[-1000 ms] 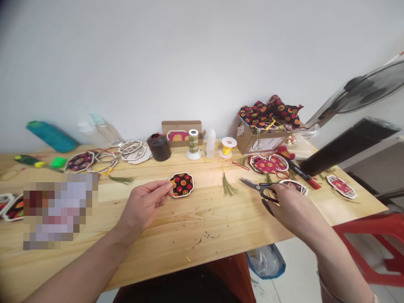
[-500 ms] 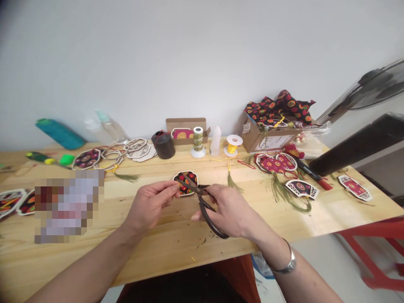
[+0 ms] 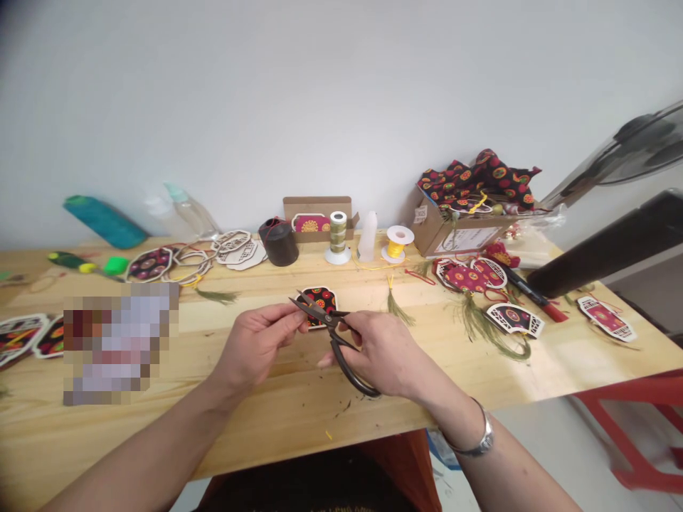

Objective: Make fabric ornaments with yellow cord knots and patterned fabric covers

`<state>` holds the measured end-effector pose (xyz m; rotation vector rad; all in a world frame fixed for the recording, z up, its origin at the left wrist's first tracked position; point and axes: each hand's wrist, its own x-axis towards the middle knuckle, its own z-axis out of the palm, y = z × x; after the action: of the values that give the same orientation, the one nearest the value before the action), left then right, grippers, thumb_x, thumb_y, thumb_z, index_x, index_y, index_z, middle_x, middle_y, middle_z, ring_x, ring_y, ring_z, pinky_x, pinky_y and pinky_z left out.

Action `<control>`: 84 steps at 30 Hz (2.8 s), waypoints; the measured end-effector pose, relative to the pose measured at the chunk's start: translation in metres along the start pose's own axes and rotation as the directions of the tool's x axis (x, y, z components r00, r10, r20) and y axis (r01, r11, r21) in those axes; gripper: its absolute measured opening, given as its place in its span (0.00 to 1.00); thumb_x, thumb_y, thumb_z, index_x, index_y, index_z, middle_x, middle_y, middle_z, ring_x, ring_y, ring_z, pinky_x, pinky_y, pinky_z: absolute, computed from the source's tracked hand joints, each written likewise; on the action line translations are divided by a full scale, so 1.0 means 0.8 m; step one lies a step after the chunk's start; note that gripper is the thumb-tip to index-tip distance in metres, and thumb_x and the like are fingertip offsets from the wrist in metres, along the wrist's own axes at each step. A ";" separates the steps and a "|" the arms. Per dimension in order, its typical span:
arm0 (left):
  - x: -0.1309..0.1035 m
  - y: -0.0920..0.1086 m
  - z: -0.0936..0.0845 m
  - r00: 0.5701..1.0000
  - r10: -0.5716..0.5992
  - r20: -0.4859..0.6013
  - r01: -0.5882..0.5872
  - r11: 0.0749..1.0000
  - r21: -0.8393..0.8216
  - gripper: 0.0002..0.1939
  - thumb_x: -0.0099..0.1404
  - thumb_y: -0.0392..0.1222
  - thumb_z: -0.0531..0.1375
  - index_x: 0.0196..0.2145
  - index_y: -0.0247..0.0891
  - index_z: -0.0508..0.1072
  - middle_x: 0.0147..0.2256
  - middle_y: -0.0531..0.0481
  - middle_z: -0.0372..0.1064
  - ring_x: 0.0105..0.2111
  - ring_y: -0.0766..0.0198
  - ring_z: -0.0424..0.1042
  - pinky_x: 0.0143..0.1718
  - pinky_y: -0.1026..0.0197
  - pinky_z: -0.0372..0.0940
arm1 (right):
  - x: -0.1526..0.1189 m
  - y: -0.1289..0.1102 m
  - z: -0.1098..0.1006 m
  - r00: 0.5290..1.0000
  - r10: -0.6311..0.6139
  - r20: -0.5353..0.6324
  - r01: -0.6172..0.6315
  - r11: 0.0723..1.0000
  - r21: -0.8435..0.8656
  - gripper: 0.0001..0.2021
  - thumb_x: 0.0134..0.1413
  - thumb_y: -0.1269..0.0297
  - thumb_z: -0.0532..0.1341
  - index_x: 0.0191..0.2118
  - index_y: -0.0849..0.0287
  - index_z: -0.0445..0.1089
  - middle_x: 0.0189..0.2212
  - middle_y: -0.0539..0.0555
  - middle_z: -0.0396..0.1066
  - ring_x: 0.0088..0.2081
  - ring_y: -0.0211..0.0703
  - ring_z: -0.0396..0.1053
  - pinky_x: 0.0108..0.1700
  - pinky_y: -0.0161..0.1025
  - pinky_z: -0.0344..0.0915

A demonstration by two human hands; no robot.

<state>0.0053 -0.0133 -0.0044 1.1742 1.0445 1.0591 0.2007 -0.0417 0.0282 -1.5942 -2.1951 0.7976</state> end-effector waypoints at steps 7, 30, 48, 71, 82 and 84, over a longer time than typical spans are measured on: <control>0.000 -0.004 -0.001 1.000 -0.003 -0.013 0.004 1.000 0.013 0.05 0.57 0.39 0.63 0.29 0.38 0.80 0.23 0.53 0.71 0.19 0.73 0.56 0.23 0.66 0.53 | -0.001 0.010 0.008 0.998 0.028 -0.051 -0.023 0.994 0.103 0.12 0.53 0.57 0.59 0.27 0.59 0.69 0.19 0.48 0.65 0.21 0.33 0.58 0.24 0.32 0.51; 0.020 0.023 -0.003 0.940 -0.338 -0.053 0.280 0.847 -0.451 0.12 0.39 0.36 0.73 0.22 0.29 0.77 0.20 0.51 0.68 0.15 0.81 0.51 0.15 0.73 0.43 | 0.029 0.065 -0.056 0.866 0.368 -0.339 -0.501 0.637 -0.586 0.16 0.59 0.63 0.50 0.35 0.64 0.74 0.35 0.65 0.76 0.39 0.53 0.74 0.35 0.39 0.62; 0.014 0.003 -0.003 0.968 -0.236 -0.080 0.205 0.938 -0.281 0.13 0.45 0.45 0.70 0.25 0.31 0.78 0.20 0.50 0.68 0.16 0.77 0.51 0.18 0.68 0.43 | 0.092 0.036 -0.020 0.961 0.203 -0.187 -0.274 0.772 -0.574 0.12 0.50 0.79 0.53 0.31 0.70 0.75 0.30 0.71 0.74 0.32 0.54 0.72 0.33 0.44 0.63; 0.008 -0.007 -0.001 0.993 -0.114 0.031 0.112 0.992 0.062 0.10 0.56 0.42 0.63 0.21 0.36 0.76 0.18 0.54 0.63 0.18 0.73 0.48 0.20 0.64 0.44 | 0.090 0.027 0.017 0.980 -0.198 0.004 0.119 0.602 0.789 0.06 0.44 0.65 0.69 0.30 0.61 0.75 0.28 0.51 0.72 0.30 0.35 0.69 0.34 0.36 0.67; 0.006 -0.008 0.001 0.985 -0.169 0.043 0.169 0.986 0.011 0.07 0.53 0.43 0.65 0.25 0.36 0.79 0.21 0.51 0.69 0.17 0.74 0.50 0.19 0.65 0.43 | 0.089 0.028 0.016 0.975 -0.220 0.016 0.137 0.662 0.737 0.08 0.48 0.63 0.66 0.27 0.62 0.72 0.25 0.49 0.70 0.27 0.34 0.67 0.33 0.35 0.65; 0.006 -0.008 0.001 0.980 -0.189 0.055 0.190 0.981 -0.027 0.07 0.53 0.43 0.65 0.27 0.36 0.79 0.21 0.52 0.68 0.17 0.74 0.49 0.18 0.65 0.42 | 0.089 0.027 0.016 0.972 -0.235 0.006 0.158 0.674 0.721 0.08 0.50 0.63 0.65 0.27 0.63 0.71 0.25 0.49 0.69 0.27 0.33 0.66 0.32 0.34 0.63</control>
<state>0.0077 -0.0091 -0.0112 1.0484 1.0722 0.8883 0.1869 0.0266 -0.0004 -0.9108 -1.7075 1.4576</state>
